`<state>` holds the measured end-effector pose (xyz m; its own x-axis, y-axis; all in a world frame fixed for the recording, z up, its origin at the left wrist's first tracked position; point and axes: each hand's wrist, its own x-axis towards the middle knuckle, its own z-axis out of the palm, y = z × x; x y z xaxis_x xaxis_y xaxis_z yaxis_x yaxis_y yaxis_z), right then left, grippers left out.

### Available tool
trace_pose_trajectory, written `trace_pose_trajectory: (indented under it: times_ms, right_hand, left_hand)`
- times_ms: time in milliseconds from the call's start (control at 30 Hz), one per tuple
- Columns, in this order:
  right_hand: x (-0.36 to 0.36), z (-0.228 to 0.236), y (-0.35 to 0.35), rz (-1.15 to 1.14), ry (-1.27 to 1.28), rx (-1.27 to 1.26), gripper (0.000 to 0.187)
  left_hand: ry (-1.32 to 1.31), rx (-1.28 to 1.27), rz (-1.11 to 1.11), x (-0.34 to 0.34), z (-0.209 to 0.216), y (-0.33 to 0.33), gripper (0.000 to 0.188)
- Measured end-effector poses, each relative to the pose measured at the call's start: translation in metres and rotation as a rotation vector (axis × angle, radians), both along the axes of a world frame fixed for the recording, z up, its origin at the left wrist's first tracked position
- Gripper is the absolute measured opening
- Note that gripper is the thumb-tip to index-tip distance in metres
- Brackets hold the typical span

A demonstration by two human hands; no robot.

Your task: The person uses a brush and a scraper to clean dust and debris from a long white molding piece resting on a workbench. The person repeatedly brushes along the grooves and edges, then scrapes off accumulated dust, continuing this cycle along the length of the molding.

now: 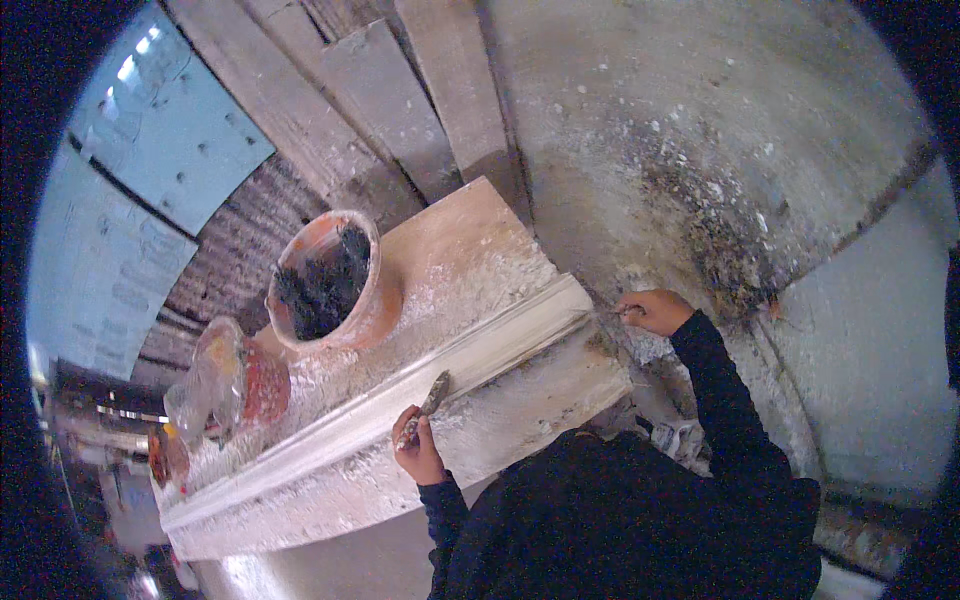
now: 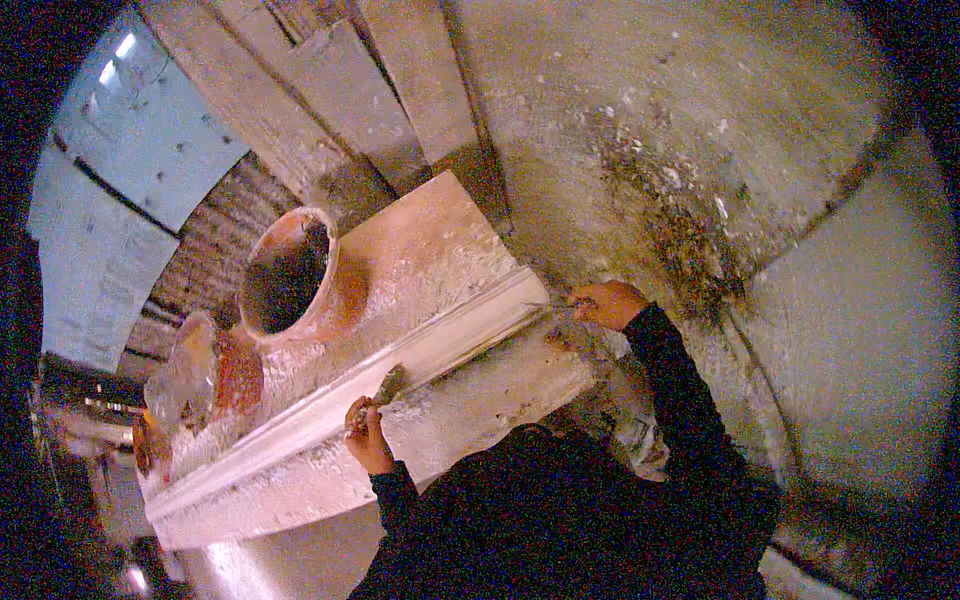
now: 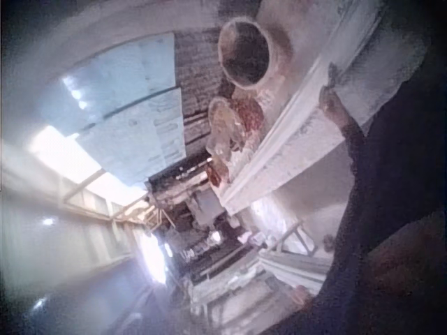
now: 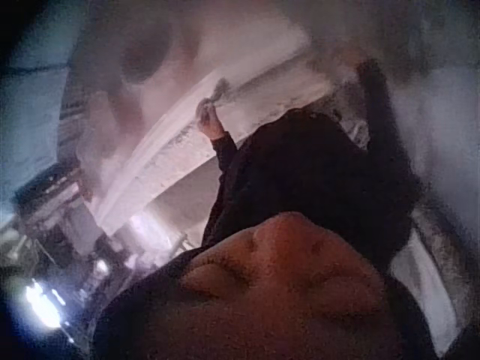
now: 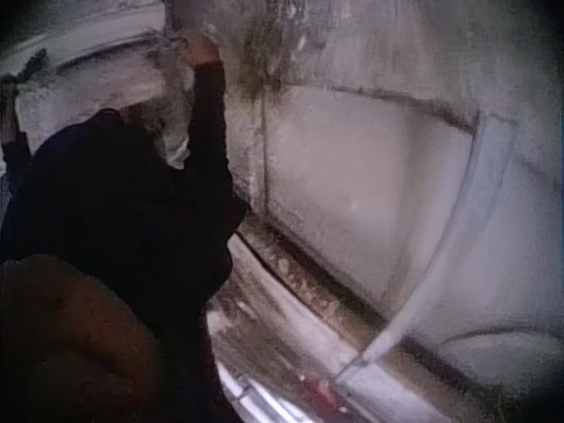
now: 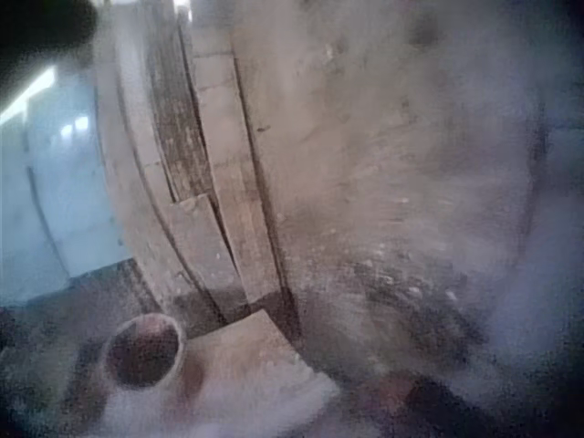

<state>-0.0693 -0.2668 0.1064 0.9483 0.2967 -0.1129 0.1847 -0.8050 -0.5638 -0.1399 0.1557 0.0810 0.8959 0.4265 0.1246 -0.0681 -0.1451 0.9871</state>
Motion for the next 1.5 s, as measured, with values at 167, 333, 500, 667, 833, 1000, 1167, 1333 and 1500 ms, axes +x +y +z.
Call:
trace_pose_trajectory:
  times_ms: [167,333,500,667,833,1000,1167,1333,1500]
  right_hand:
    - [0.03,0.027,-0.007,0.148,0.2,-0.229,0.028]
    - [0.058,0.003,-0.011,0.359,0.283,-0.16,0.028]
    - [0.063,-0.015,0.033,0.473,0.182,-0.033,0.028]
    - [0.087,0.015,0.026,0.489,0.329,-0.238,0.025]
    - [0.09,0.01,0.045,0.614,0.307,-0.046,0.023]
    - [0.11,0.01,0.029,0.669,0.344,-0.129,0.022]
    - [0.109,-0.005,0.041,0.675,0.382,-0.015,0.023]
    - [0.103,-0.03,0.062,0.694,0.319,0.017,0.022]
    - [0.112,-0.021,0.042,0.753,0.323,-0.002,0.024]
  left_hand:
    - [0.051,0.089,0.125,-0.021,-0.006,-0.021,0.026]
    - [0.048,0.008,0.243,-0.039,-0.01,-0.034,0.029]
    - [-0.001,-0.168,0.453,-0.046,0.001,-0.047,0.037]
    - [-0.011,-0.162,0.588,-0.062,0.009,-0.043,0.043]
    - [-0.018,-0.217,0.678,-0.074,0.007,-0.039,0.044]
    - [-0.024,-0.174,0.723,-0.084,0.012,-0.039,0.042]
    - [-0.051,-0.211,0.741,-0.085,0.007,-0.04,0.041]
    - [-0.02,-0.208,0.748,-0.079,0.017,-0.049,0.039]
    - [-0.024,-0.205,0.747,-0.087,0.012,-0.044,0.039]
